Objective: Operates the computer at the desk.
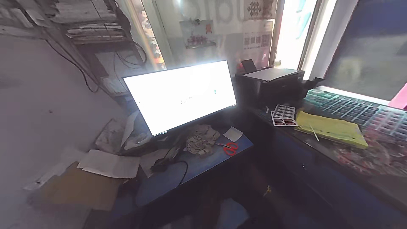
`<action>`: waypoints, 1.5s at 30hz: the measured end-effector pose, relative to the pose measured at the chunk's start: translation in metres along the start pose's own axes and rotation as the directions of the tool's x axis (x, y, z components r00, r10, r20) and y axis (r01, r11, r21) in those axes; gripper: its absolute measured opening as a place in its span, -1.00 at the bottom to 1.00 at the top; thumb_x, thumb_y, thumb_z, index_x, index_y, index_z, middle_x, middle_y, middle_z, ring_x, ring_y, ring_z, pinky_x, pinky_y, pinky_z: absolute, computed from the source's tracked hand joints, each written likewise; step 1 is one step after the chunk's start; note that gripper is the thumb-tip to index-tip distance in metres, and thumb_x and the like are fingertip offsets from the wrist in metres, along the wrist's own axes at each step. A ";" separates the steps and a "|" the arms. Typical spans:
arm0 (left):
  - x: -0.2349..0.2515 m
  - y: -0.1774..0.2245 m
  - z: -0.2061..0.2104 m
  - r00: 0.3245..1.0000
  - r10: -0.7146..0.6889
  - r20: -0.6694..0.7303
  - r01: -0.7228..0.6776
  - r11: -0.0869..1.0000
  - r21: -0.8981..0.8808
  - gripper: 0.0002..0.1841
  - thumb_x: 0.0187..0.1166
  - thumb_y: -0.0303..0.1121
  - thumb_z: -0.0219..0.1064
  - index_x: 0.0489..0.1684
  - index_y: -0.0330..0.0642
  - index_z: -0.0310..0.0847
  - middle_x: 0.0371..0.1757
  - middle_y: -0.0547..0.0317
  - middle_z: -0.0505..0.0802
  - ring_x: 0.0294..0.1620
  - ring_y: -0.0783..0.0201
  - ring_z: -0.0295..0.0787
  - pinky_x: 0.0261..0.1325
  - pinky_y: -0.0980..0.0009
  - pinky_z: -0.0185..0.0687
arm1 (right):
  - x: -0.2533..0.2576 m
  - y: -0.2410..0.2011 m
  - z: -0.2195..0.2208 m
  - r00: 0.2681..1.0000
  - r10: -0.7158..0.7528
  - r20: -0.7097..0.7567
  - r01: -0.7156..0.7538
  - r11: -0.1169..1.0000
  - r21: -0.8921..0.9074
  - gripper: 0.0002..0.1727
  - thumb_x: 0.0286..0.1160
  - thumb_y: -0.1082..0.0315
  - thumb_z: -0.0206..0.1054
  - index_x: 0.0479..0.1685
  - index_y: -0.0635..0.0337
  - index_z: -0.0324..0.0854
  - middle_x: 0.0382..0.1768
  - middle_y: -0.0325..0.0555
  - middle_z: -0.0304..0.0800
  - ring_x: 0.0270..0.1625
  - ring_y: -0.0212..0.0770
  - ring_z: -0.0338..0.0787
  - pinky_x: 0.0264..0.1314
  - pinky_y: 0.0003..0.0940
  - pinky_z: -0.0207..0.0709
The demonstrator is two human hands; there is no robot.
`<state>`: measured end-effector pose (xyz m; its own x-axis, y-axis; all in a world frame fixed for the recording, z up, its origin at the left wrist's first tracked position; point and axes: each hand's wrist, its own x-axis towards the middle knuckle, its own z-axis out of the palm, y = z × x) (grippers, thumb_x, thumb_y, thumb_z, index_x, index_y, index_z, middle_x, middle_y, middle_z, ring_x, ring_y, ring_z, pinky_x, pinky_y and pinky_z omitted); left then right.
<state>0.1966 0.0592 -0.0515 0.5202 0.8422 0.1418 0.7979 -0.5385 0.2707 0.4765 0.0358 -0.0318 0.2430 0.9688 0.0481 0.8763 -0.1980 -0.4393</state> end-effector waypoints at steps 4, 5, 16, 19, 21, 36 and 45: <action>-0.007 -0.009 0.003 0.999 0.016 -0.031 -0.017 0.999 -0.047 -0.55 0.60 -0.04 0.33 0.41 0.07 0.74 0.73 0.00 0.51 0.78 -0.08 0.33 0.79 -0.07 0.21 | 0.002 0.002 0.004 1.000 -0.010 0.021 0.009 1.000 0.028 -0.31 0.66 -0.01 0.20 0.71 0.17 0.39 0.71 0.16 0.38 0.78 0.07 0.34 0.84 -0.02 0.19; -0.009 -0.012 0.005 0.998 0.035 -0.059 -0.039 0.997 -0.061 -0.55 0.61 -0.02 0.32 0.39 0.03 0.75 0.73 -0.03 0.51 0.78 -0.10 0.33 0.79 -0.09 0.19 | 0.002 0.000 0.002 0.999 -0.010 0.035 0.009 1.000 0.023 -0.31 0.67 0.00 0.20 0.74 0.12 0.36 0.74 0.14 0.35 0.79 0.07 0.32 0.84 -0.02 0.19; -0.010 -0.011 0.001 0.995 0.033 -0.096 -0.048 0.986 -0.160 -0.48 0.60 -0.08 0.35 0.55 0.03 0.63 0.77 -0.03 0.45 0.76 -0.07 0.36 0.75 -0.05 0.28 | 0.004 0.002 0.002 0.998 -0.059 -0.019 0.059 0.998 0.000 -0.34 0.69 -0.01 0.15 0.76 0.04 0.35 0.70 0.13 0.41 0.75 0.05 0.39 0.79 -0.03 0.27; -0.011 -0.010 -0.001 0.996 0.031 -0.088 -0.043 0.990 -0.135 -0.48 0.60 -0.05 0.34 0.55 0.05 0.64 0.78 -0.02 0.45 0.76 -0.07 0.36 0.74 -0.05 0.29 | 0.003 0.001 0.003 0.999 -0.045 -0.016 0.045 0.999 0.005 -0.34 0.69 -0.02 0.15 0.75 0.02 0.36 0.69 0.12 0.41 0.74 0.05 0.41 0.78 -0.03 0.30; -0.012 -0.011 0.004 0.995 0.030 -0.094 -0.041 0.992 -0.116 -0.48 0.64 0.02 0.29 0.53 0.07 0.65 0.79 0.01 0.43 0.78 -0.07 0.33 0.77 -0.06 0.25 | 0.003 0.001 0.003 0.999 -0.043 -0.007 0.043 0.999 0.001 -0.34 0.70 -0.03 0.14 0.74 0.04 0.37 0.71 0.12 0.39 0.75 0.05 0.40 0.78 -0.03 0.29; -0.024 -0.006 -0.013 0.995 0.044 -0.091 -0.051 0.996 -0.071 -0.37 0.49 0.18 0.39 0.47 0.02 0.70 0.73 0.00 0.52 0.77 -0.12 0.32 0.76 -0.22 0.14 | -0.002 -0.014 -0.004 0.999 -0.041 0.012 0.040 0.998 0.040 -0.35 0.68 0.01 0.18 0.62 0.27 0.47 0.62 0.21 0.51 0.72 0.12 0.44 0.82 0.02 0.21; -0.018 0.001 -0.029 0.981 -0.090 -0.174 0.082 0.995 -0.056 -0.47 0.61 -0.04 0.33 0.56 0.04 0.62 0.75 -0.13 0.46 0.72 -0.18 0.40 0.69 -0.17 0.27 | 0.000 -0.005 0.002 0.990 -0.091 -0.105 0.098 0.993 0.061 -0.38 0.69 0.02 0.16 0.66 0.14 0.47 0.64 0.13 0.50 0.72 0.07 0.44 0.79 -0.03 0.28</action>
<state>0.1796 0.0442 -0.0260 0.3851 0.8792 0.2806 0.8196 -0.4656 0.3339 0.4715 0.0373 -0.0319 0.2050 0.9617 0.1820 0.8689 -0.0932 -0.4862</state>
